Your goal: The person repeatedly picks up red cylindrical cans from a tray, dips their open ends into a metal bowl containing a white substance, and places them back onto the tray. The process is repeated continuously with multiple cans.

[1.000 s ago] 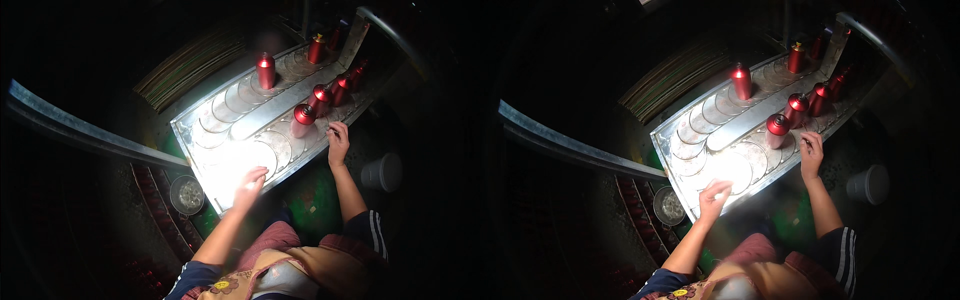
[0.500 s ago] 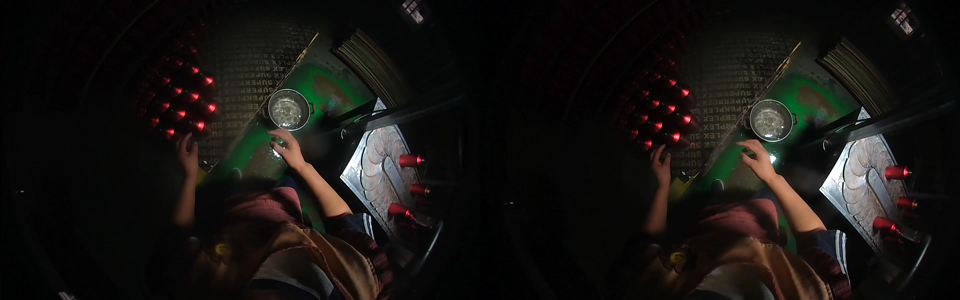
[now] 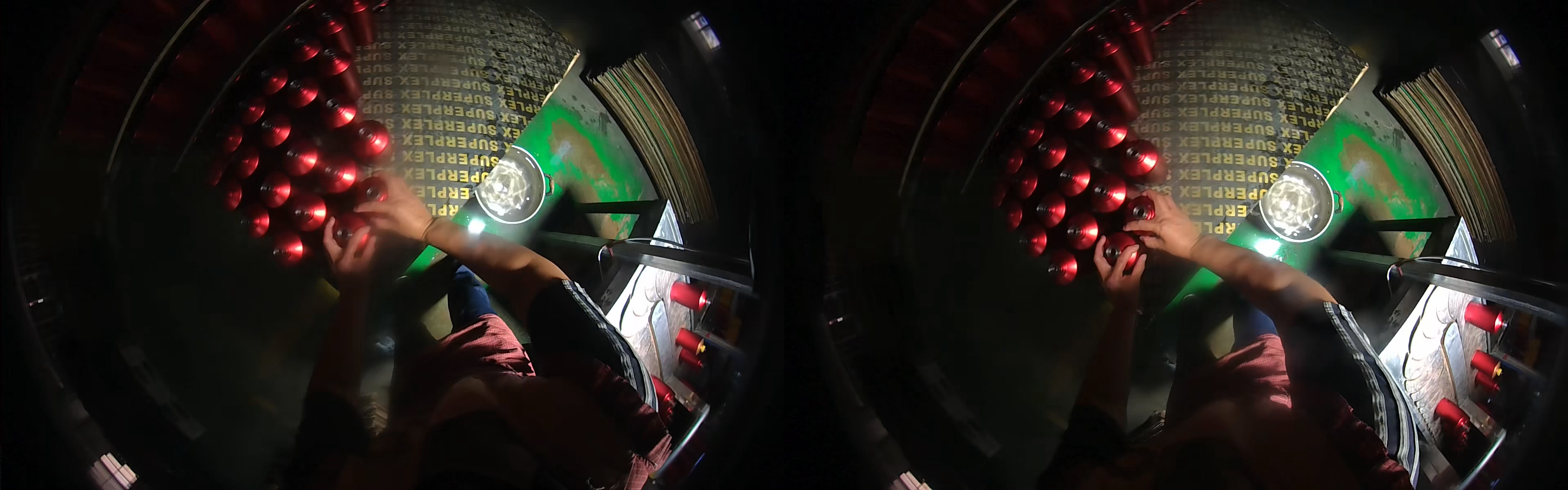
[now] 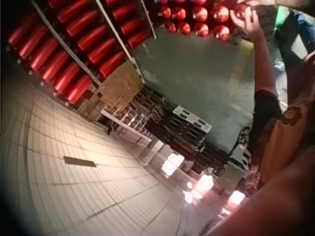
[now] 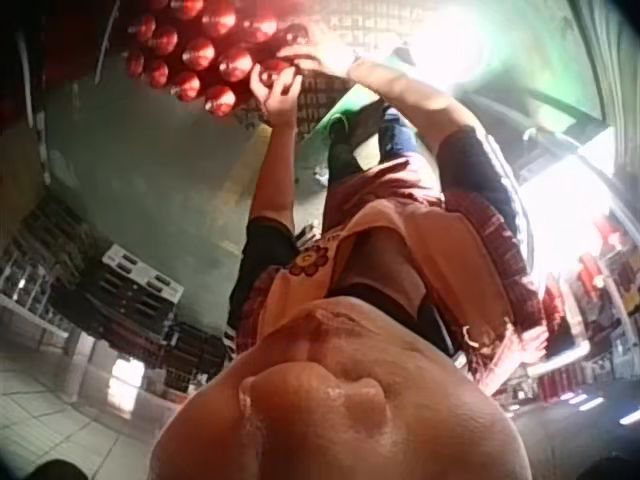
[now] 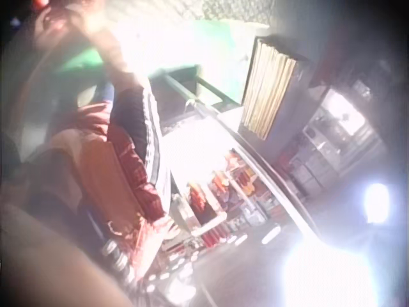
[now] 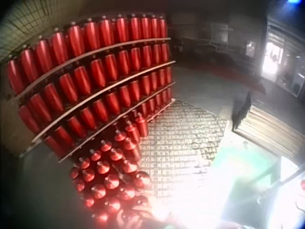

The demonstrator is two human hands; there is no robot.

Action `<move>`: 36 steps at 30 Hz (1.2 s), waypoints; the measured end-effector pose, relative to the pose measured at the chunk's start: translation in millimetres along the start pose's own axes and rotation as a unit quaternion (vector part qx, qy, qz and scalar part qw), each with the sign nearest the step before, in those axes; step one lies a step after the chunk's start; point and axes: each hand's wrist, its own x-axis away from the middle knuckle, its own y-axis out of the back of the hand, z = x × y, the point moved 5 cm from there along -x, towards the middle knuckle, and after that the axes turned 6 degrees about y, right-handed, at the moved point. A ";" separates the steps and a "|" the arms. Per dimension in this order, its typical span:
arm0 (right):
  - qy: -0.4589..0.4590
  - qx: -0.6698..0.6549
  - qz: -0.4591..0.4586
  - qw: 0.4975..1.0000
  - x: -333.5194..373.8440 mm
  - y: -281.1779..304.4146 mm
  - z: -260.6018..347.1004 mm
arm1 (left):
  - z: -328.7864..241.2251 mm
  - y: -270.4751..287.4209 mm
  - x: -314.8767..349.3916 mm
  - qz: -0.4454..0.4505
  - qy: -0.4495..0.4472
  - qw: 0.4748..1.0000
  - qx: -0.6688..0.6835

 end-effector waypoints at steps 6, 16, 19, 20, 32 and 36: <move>-0.176 -0.164 -0.160 0.957 90.6 89.0 -44.0 | -10.2 -8.6 -20.3 0.076 0.107 0.984 0.117; -0.318 -0.707 -0.478 0.412 302.0 225.8 -124.2 | -119.9 -219.0 5.7 0.386 0.582 0.374 0.610; -0.192 -0.764 -0.538 0.298 311.9 236.3 -138.7 | -186.1 -292.2 6.3 0.486 0.523 0.126 0.689; -0.156 -0.779 -0.551 0.257 313.3 236.6 -143.3 | -201.0 -310.2 8.2 0.483 0.536 0.086 0.687; 0.058 -0.811 -0.534 0.231 330.3 297.9 -62.5 | -289.9 -326.9 -20.5 0.516 0.513 0.073 0.682; 0.021 -0.683 -0.665 0.301 402.0 291.2 21.2 | -290.5 -244.9 -12.7 0.594 0.382 0.323 0.630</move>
